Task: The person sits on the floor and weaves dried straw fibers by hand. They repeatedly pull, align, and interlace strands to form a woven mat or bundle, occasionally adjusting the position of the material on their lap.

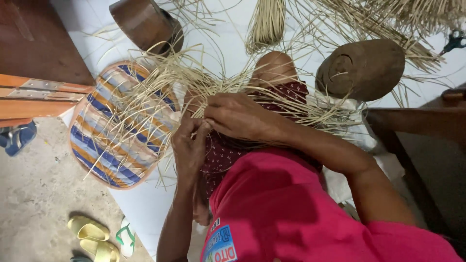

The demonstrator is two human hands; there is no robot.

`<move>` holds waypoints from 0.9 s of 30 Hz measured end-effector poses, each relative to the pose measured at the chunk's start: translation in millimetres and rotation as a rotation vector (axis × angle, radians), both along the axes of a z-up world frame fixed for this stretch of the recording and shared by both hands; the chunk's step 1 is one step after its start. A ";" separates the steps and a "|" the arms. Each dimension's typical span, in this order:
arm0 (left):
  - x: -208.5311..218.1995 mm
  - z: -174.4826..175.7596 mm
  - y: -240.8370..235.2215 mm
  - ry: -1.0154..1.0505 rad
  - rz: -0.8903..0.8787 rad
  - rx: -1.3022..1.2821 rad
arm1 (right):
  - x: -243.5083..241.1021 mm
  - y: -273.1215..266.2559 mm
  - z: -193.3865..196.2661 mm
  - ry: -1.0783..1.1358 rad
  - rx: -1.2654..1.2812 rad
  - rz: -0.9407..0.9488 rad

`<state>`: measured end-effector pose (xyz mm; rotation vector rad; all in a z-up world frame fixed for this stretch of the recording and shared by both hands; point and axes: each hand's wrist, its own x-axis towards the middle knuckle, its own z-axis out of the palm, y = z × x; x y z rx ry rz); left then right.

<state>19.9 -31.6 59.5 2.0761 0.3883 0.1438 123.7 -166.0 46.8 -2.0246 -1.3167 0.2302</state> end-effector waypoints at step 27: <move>-104.7 17.4 186.5 -0.246 0.271 0.428 | 104.7 -165.2 5.5 0.328 0.132 -0.637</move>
